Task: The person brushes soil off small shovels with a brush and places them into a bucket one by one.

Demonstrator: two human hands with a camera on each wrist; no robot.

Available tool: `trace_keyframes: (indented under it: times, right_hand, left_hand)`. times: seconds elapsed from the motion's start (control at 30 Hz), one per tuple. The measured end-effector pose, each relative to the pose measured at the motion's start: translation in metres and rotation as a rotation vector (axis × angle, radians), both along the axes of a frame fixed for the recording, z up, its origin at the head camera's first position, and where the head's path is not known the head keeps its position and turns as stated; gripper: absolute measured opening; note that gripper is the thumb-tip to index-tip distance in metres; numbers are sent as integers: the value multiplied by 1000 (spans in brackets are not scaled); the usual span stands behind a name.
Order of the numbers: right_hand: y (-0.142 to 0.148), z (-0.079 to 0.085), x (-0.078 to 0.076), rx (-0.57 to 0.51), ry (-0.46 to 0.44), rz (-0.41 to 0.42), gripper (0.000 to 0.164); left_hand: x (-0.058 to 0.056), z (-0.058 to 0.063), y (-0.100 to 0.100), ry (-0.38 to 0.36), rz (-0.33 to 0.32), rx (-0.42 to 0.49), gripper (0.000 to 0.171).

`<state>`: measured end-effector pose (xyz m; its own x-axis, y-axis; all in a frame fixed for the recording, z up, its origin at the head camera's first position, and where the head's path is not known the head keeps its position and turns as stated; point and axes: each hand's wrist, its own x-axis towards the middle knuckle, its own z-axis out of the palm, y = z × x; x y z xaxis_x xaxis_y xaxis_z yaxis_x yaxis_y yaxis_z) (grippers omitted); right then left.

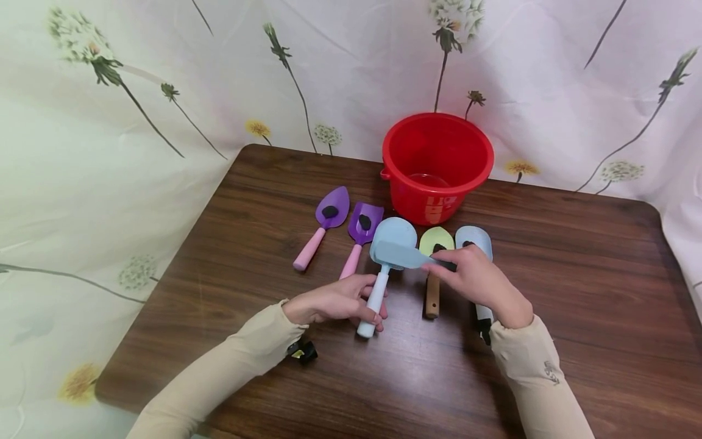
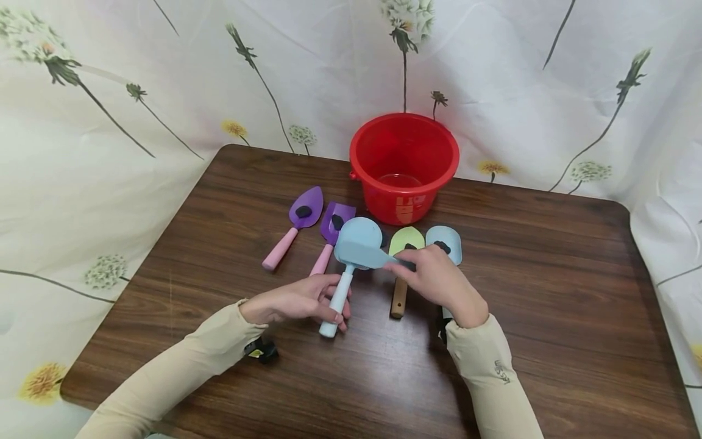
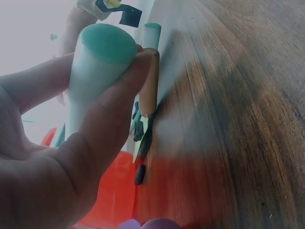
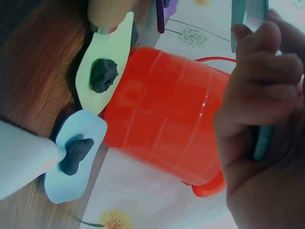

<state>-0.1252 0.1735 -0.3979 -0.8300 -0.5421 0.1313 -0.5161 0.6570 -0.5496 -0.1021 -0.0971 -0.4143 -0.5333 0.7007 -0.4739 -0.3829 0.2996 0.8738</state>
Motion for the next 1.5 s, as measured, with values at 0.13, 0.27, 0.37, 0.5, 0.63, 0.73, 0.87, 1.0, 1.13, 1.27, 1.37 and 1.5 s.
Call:
trace_keyframes:
  times: [0.13,0.27,0.37,0.5,0.63,0.73,0.87,1.0,1.13,1.27,1.37,1.5]
  right_hand:
    - [1,-2,-1,22,56,-64,14]
    - [2,-3,-2,38,141,-143,17]
    - [3,-3,-3,38,222,-196,17]
    - [3,-4,-4,15,314,-241,19]
    - [3,-6,-4,-19,349,-265,24]
    - [3,-6,-3,-44,335,-272,24]
    - [2,-4,0,-54,249,-182,17]
    - [0,-3,3,-50,152,-27,9]
    - [-1,-6,3,-34,99,19,8]
    - [2,-7,0,-17,84,8,9]
    - [3,-6,-2,-10,89,-2,11]
    - [5,-3,-4,-5,76,-10,12]
  left_hand:
    - [1,1,0,16,-16,3,47]
    - [3,1,-2,18,-30,5,47]
    - [4,0,-3,11,-38,16,48]
    - [5,0,-4,6,-40,40,49]
    - [5,-1,-3,-6,-33,37,50]
    - [4,-2,-3,-7,-15,24,49]
    - [0,-4,-4,-16,45,11,48]
    - [-3,-3,-5,-29,101,11,46]
    - [-4,0,-6,-35,117,26,47]
    - [-4,1,-8,-37,102,37,47]
    - [-4,1,-10,-36,84,38,48]
    - [-5,4,-11,-37,65,34,51]
